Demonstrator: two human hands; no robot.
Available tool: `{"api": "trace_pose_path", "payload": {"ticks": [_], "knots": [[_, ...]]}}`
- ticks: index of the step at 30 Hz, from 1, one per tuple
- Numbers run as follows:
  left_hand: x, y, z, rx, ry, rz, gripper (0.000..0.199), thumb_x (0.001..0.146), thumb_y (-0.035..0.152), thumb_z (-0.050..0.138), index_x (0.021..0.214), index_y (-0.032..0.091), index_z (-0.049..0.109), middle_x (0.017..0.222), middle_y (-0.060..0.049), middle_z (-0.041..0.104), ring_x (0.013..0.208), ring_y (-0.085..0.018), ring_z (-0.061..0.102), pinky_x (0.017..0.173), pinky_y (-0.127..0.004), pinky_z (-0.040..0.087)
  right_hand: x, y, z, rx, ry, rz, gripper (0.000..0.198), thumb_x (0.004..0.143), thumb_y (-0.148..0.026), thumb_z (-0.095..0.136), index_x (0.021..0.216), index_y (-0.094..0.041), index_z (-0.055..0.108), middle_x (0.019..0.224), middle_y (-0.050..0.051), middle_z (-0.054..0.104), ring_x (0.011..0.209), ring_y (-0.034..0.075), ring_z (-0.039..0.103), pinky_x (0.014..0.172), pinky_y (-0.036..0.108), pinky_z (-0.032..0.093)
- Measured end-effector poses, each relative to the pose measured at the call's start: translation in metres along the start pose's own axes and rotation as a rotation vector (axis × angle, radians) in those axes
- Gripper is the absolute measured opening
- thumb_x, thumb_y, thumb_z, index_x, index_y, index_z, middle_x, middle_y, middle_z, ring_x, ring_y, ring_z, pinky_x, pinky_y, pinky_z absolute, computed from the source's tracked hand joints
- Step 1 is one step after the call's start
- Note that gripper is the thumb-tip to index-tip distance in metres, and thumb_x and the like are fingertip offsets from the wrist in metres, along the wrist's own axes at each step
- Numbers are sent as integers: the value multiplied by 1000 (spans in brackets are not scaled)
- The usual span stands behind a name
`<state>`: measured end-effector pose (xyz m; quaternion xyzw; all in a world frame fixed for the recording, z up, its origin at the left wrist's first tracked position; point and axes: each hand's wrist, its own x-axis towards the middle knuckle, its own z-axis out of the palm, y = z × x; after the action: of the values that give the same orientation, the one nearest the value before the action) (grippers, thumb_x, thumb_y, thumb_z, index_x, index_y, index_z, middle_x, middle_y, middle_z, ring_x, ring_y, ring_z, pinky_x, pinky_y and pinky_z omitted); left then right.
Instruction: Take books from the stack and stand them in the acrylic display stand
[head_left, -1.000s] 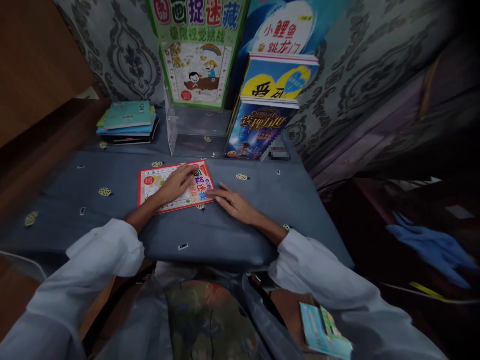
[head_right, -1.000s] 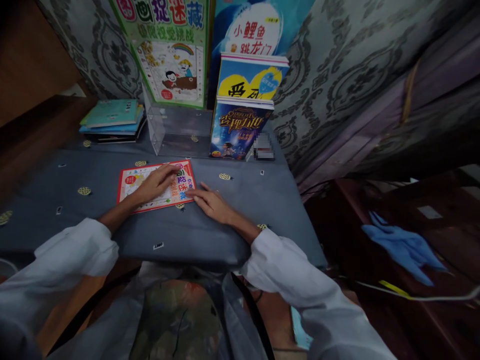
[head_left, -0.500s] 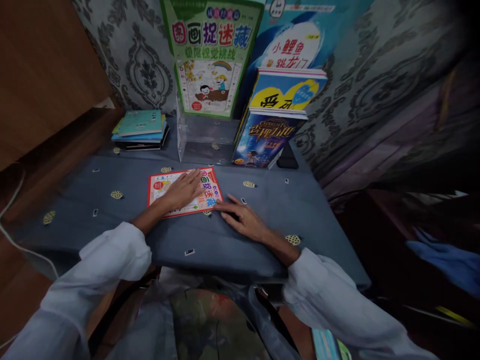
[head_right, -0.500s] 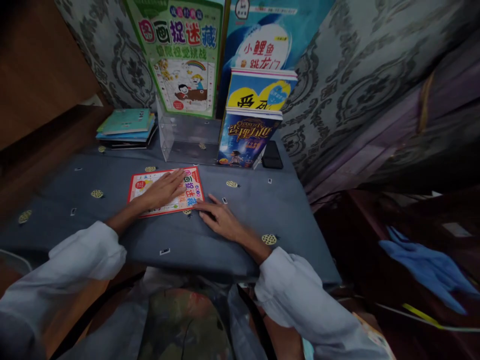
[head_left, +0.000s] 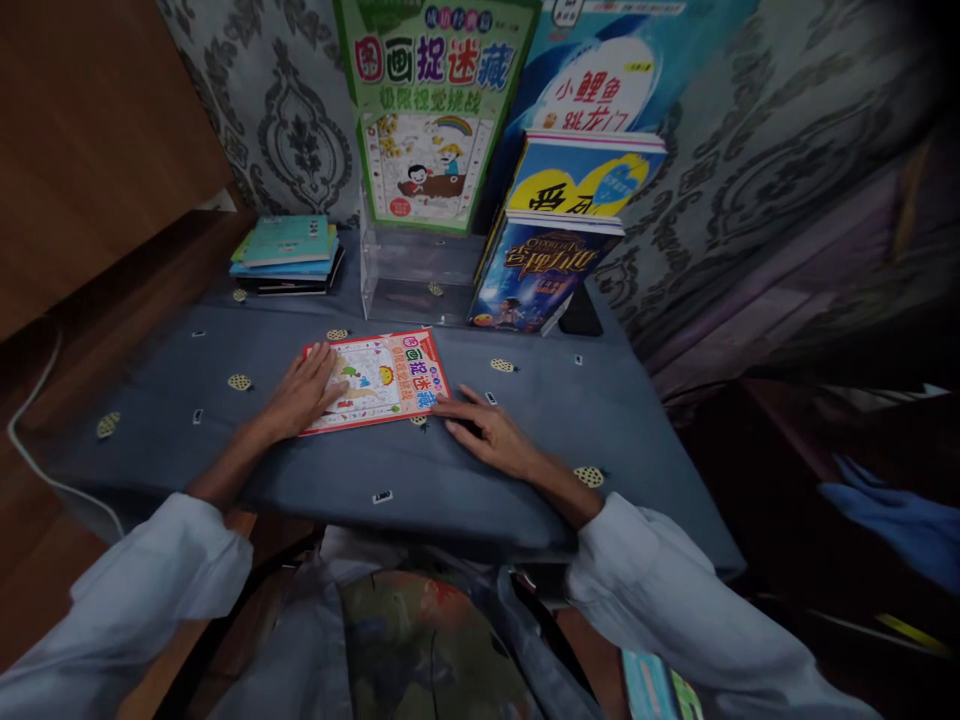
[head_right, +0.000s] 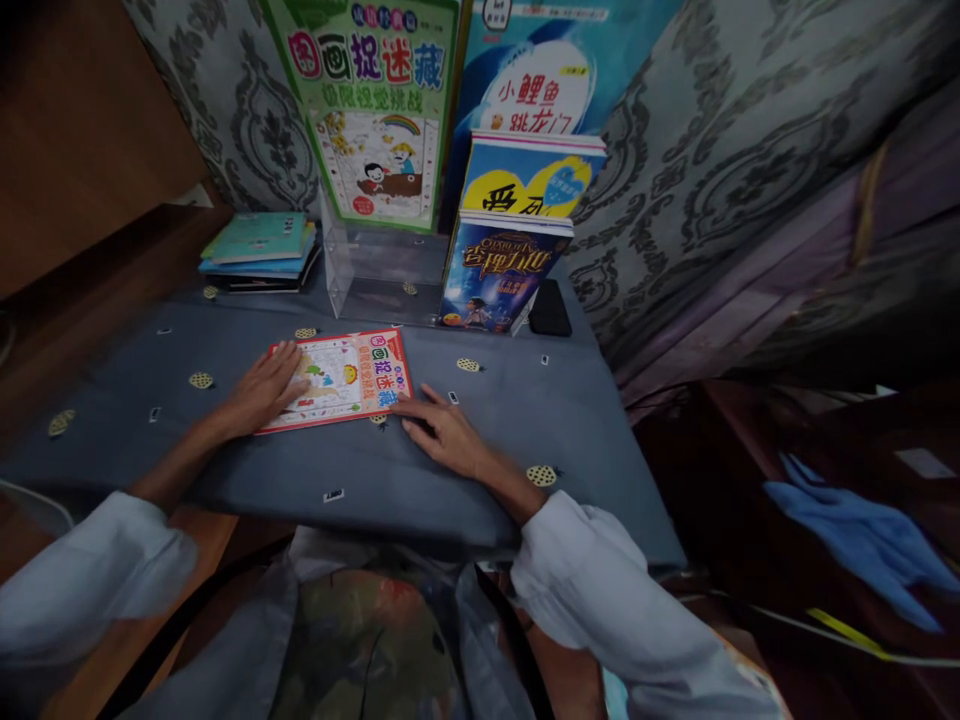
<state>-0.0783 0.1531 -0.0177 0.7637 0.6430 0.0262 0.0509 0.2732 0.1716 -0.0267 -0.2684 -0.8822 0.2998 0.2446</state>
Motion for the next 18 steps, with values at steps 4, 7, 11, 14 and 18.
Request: {"api": "trace_pose_path", "payload": {"ticks": [4, 7, 11, 14, 18], "knots": [[-19, 6, -1, 41, -16, 67, 79, 102, 59, 24, 158, 4, 24, 167, -21, 19, 157, -30, 13, 126, -50, 13, 1, -1, 0, -4, 6, 11, 37, 101, -26, 49, 135, -26, 63, 132, 5, 70, 124, 24, 65, 123, 59, 28], [-33, 16, 0, 64, -24, 170, 86, 100, 68, 24, 160, 6, 20, 167, -22, 19, 157, -31, 10, 125, -53, 12, 2, -2, 0, 3, 1, 1, 37, 101, -26, 48, 136, -27, 62, 132, 4, 71, 124, 23, 65, 124, 59, 28], [-43, 40, 2, 92, -7, 316, 95, 95, 76, 26, 161, 9, 14, 167, -22, 19, 157, -32, 8, 126, -54, 8, 2, -4, -2, 2, -9, -1, 37, 102, -28, 47, 136, -26, 62, 134, 5, 69, 130, 23, 61, 124, 58, 28], [-39, 66, 1, 86, -31, 420, 99, 94, 79, 25, 162, 10, 9, 167, -22, 17, 157, -31, 9, 126, -51, 7, 1, -5, -3, -2, -11, -11, 37, 102, -27, 46, 136, -26, 61, 134, 5, 69, 130, 23, 61, 124, 58, 28], [-24, 96, -1, 43, -85, 529, 99, 93, 79, 25, 162, 10, 5, 168, -20, 13, 158, -28, 6, 126, -48, 3, 0, -6, -1, -16, -1, -29, 38, 102, -24, 47, 137, -25, 61, 133, 7, 70, 130, 22, 61, 123, 57, 31]]}}
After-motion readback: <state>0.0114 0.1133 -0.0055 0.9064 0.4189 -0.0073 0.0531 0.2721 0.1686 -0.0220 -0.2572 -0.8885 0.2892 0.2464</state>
